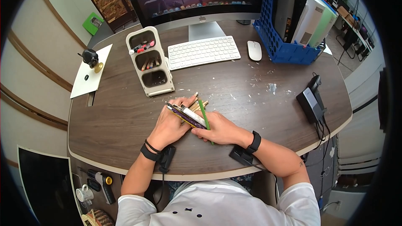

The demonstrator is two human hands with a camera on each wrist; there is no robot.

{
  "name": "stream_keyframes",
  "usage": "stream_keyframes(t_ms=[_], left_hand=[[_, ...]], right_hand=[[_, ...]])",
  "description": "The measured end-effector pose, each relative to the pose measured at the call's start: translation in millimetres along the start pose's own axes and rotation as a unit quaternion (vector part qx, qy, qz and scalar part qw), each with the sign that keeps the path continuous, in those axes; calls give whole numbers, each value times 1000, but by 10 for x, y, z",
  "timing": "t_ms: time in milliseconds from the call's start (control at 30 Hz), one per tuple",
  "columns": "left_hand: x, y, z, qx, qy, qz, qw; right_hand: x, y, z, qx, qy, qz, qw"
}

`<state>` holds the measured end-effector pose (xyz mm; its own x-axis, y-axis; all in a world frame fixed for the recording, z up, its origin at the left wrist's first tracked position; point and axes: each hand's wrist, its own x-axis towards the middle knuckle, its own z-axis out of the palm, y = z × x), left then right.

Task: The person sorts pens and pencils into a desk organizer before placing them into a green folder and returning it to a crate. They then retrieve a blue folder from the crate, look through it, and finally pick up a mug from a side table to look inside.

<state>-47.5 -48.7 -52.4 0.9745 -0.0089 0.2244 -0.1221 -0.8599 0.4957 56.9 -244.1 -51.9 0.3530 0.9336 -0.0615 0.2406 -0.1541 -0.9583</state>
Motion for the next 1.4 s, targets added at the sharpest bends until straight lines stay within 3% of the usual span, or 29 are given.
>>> stream_keyframes(t_ms=[267, 633, 700, 833, 867, 933, 1000, 1200, 1267, 1400], left_hand=[[8, -33, 40, 5, 13, 8, 1000], [23, -16, -7, -5, 14, 10, 1000], [34, -12, -34, -66, -20, -37, 997], [23, -59, -18, -59, -11, -37, 997], [33, -74, -27, -42, -12, -7, 999], [29, -52, -51, -27, -11, 19, 999], [35, 149, -159, 14, -48, -25, 998], [135, 179, -36, 119, -21, 16, 993], [228, 202, -73, 150, -97, -14, 984], [363, 176, -81, 172, -137, -33, 975]], right_hand=[[-16, 19, -3, -29, 7, -41, 999], [-9, 44, 32, 56, 15, 3, 998], [-4, 21, 18, 64, 13, 4, 998], [9, 88, 24, 100, 16, 21, 995], [6, 89, 27, 100, 15, 22, 995], [5, 78, 28, 144, 62, 5, 988], [-3, 69, -26, 151, 67, 8, 986], [72, 153, -120, 189, 181, 0, 965], [77, 131, -145, 187, 191, 9, 964], [102, 130, -199, 183, 220, 9, 958]])
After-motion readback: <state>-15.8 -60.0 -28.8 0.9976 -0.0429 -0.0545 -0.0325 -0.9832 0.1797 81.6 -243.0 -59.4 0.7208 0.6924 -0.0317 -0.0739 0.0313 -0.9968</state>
